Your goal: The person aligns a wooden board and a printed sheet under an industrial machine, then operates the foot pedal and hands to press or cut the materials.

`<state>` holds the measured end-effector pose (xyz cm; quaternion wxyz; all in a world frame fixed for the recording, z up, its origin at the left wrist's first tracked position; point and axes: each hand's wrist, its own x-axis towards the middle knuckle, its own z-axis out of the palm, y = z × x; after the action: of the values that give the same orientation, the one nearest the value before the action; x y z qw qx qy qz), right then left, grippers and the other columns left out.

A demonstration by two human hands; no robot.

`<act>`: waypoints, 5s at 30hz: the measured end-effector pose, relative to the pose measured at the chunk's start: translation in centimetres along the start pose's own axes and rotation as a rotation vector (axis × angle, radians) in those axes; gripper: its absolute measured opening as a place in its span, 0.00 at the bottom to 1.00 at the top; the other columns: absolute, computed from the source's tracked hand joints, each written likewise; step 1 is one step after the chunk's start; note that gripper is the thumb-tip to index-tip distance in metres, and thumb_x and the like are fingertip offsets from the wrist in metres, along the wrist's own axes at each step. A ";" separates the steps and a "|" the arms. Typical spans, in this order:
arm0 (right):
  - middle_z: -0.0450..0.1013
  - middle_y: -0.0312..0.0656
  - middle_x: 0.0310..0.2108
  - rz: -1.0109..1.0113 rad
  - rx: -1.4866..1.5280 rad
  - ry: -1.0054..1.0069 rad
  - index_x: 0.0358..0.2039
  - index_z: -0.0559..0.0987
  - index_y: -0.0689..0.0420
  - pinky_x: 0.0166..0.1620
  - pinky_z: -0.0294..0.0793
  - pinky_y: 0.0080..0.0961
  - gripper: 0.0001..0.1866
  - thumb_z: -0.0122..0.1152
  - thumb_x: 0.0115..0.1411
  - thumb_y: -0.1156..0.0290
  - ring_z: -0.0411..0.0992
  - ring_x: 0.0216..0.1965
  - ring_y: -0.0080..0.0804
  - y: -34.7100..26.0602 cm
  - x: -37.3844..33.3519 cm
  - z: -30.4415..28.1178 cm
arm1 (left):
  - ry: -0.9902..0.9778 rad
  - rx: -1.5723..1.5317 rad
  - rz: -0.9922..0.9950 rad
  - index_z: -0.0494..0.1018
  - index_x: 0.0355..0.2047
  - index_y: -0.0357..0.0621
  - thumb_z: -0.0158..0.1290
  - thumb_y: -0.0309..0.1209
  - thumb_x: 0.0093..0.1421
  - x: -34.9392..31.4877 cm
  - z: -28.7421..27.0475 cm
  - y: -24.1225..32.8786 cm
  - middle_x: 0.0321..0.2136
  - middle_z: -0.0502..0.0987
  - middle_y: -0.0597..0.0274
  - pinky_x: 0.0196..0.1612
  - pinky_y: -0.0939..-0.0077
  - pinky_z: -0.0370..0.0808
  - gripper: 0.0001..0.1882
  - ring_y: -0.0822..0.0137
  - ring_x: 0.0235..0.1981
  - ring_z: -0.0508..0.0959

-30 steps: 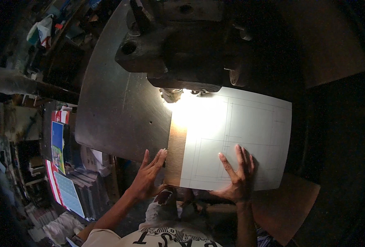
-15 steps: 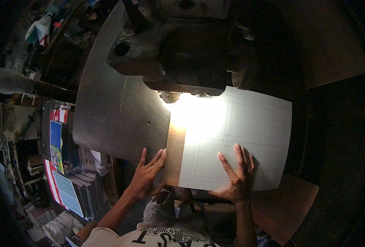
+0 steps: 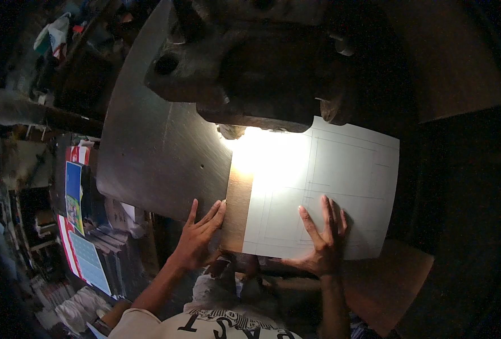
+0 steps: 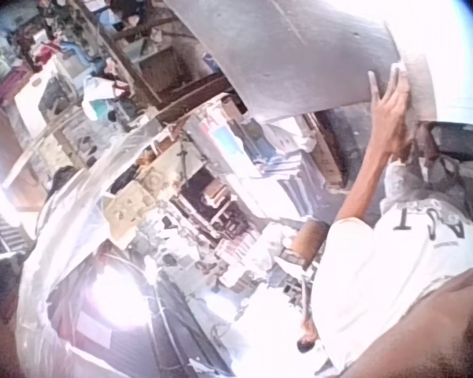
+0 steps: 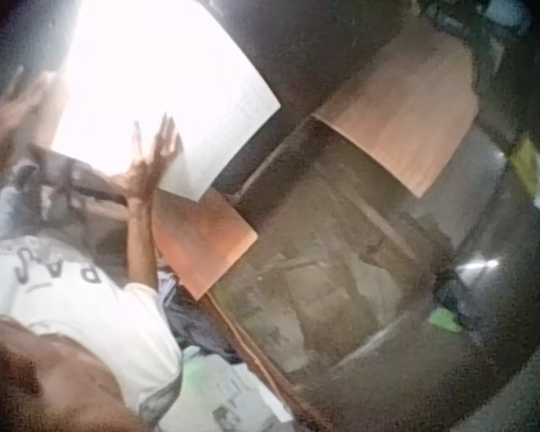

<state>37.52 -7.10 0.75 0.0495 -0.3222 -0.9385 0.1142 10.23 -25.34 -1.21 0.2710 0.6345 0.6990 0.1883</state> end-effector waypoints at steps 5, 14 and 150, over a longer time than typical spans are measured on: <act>0.54 0.62 0.73 0.033 0.009 -0.024 0.66 0.75 0.45 0.69 0.50 0.69 0.64 0.76 0.29 0.23 0.55 0.72 0.63 0.4 -0.3 0.3 | -0.012 0.049 0.009 0.49 0.74 0.33 0.68 0.39 0.49 0.4 -0.1 -0.1 0.73 0.61 0.52 0.77 0.40 0.29 0.58 0.61 0.76 0.55; 0.54 0.59 0.74 0.024 0.050 0.029 0.67 0.75 0.44 0.69 0.50 0.68 0.64 0.74 0.30 0.21 0.55 0.73 0.60 0.1 -0.1 0.3 | -0.005 0.069 0.028 0.49 0.75 0.34 0.67 0.37 0.47 0.3 -0.4 -0.3 0.73 0.61 0.53 0.77 0.40 0.28 0.58 0.61 0.77 0.54; 0.62 0.57 0.71 0.188 0.052 0.170 0.64 0.76 0.60 0.73 0.51 0.60 0.39 0.67 0.60 0.45 0.57 0.73 0.58 -5.0 -2.8 -0.8 | 0.093 0.027 0.022 0.47 0.74 0.30 0.64 0.50 0.58 1.3 -3.9 0.4 0.74 0.56 0.43 0.76 0.38 0.31 0.57 0.56 0.77 0.53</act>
<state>36.87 -12.50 2.72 0.1262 -0.4161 -0.8932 0.1148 8.04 -23.68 1.87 0.2274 0.6363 0.7062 0.2113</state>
